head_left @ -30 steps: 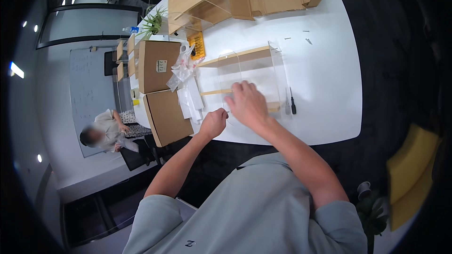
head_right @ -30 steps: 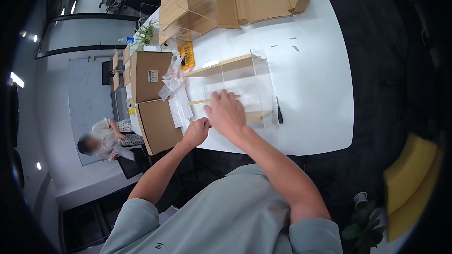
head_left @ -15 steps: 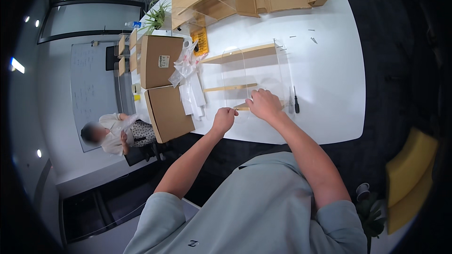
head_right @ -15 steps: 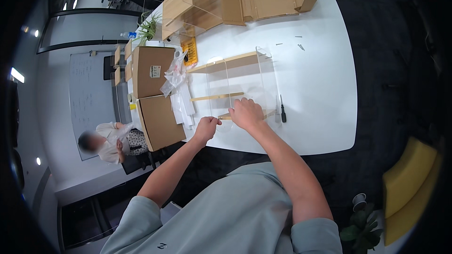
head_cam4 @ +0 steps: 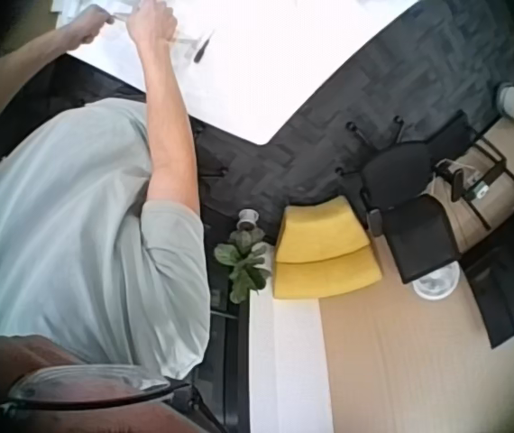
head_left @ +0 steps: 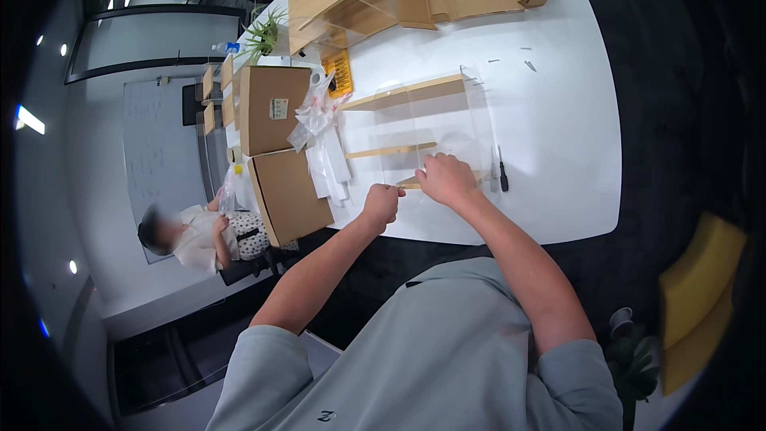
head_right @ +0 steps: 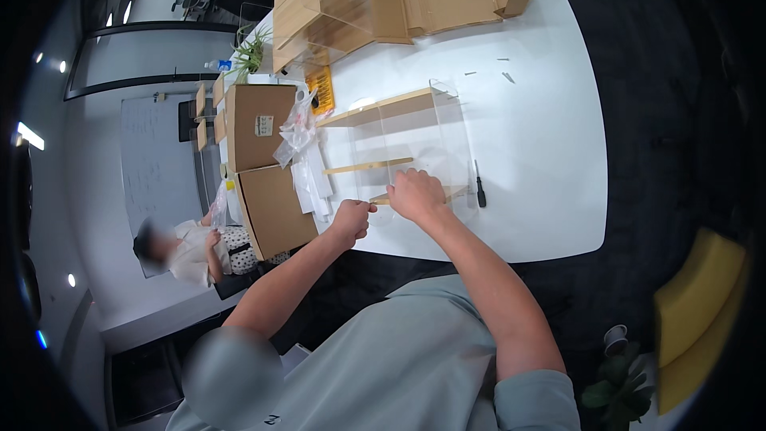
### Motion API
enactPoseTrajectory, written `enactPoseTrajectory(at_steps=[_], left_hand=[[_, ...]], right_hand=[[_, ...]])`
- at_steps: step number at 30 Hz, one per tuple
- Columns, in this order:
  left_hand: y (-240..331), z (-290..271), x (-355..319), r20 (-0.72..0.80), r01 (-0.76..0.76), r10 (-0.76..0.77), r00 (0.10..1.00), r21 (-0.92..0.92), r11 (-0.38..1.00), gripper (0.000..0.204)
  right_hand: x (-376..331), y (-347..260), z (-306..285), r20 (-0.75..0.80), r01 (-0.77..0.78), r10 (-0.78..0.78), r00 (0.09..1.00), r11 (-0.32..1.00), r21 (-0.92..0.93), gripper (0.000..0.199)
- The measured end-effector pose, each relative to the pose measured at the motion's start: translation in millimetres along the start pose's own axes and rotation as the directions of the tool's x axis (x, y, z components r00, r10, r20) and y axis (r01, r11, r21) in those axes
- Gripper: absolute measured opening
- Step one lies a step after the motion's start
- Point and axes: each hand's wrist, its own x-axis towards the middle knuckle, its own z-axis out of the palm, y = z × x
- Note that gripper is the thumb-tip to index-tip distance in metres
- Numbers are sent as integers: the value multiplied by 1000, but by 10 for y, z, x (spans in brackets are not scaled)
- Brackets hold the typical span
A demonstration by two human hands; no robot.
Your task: The person assembles a small wooden shelf by inserting dowels into pre-drilled holes and aligning the pieces. They handle wooden boards, dowels, and cardboard packaging on a white table.
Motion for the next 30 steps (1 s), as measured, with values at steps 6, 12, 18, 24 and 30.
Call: enactPoseTrajectory(at_steps=[6,12,18,24,30], left_hand=[[-58,-10,-8,-25,-139,145,989,176,975,26],[-246,-46,162,-64,-255,286,956,303,918,30],[-289,-15,134,-95,-281,324,941,313,907,31],[-351,-3,148,-100,-317,360,927,303,899,31],[-381,14,196,-134,-340,406,904,350,873,31]], right_hand=[[4,6,-5,10,4,-4,1000,1000,-4,34],[8,19,-2,2,28,-28,1000,1000,-9,34],[10,29,8,-10,29,-29,1000,999,-17,34],[15,18,2,13,17,-17,1000,1000,-18,35],[7,8,-7,6,9,-9,1000,1000,-8,35]])
